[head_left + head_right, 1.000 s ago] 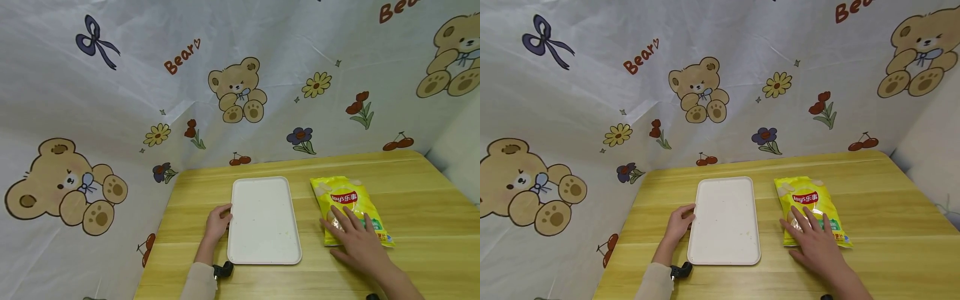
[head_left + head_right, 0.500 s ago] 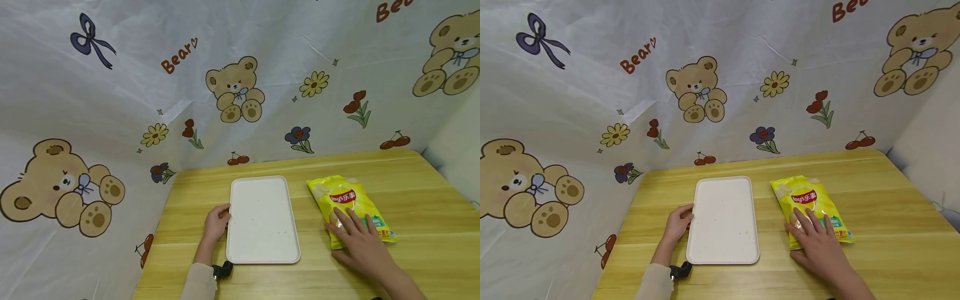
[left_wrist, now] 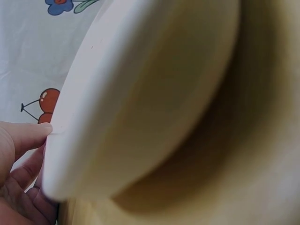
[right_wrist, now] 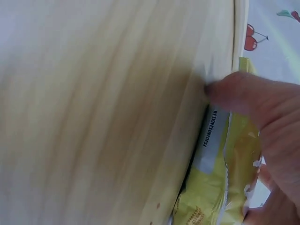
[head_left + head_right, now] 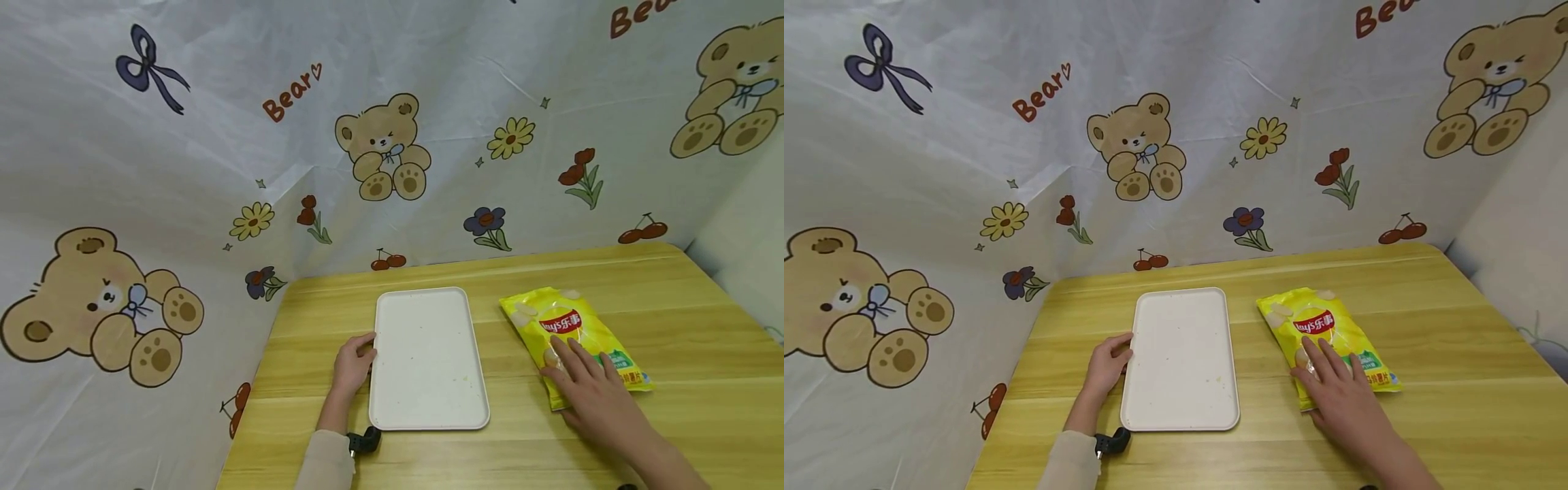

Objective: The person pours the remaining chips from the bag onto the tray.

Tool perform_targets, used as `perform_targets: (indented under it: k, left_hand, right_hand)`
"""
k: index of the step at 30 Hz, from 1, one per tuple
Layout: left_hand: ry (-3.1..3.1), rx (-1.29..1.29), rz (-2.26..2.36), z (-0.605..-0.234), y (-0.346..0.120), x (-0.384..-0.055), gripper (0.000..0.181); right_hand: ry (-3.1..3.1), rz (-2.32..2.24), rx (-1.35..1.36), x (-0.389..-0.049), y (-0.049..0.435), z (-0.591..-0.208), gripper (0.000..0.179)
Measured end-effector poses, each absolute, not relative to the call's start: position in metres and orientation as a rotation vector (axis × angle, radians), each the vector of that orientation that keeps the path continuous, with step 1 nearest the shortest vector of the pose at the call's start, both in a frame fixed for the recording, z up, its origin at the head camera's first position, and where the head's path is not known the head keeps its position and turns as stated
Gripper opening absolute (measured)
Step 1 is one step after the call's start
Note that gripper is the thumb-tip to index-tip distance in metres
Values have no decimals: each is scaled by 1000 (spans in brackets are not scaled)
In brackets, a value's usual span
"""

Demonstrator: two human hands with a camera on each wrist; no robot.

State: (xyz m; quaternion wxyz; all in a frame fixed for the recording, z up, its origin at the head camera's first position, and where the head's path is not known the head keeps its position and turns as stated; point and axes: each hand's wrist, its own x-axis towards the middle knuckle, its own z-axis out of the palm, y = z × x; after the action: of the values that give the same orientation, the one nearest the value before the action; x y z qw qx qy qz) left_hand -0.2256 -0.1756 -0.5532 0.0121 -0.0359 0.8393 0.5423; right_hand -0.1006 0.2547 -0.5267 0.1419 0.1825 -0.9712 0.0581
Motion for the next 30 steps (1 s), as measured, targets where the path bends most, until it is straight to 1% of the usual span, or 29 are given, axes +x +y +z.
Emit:
perform_targets:
  k: [7, 17, 25, 30]
  left_hand:
    - [2648, -119, 1659, -554, -175, -225, 38]
    - [2665, -113, 1652, -553, -175, -225, 38]
    - [2676, -113, 1630, -550, -174, -223, 37]
    - [2676, -97, 1642, -549, -174, -223, 38]
  right_hand:
    - [-2856, 87, 529, -102, 257, -523, 62]
    - [-2850, 113, 553, -105, 261, -519, 52]
    - [-2811, 133, 577, -106, 262, -517, 51]
    - [-2713, 213, 597, -107, 262, -518, 46]
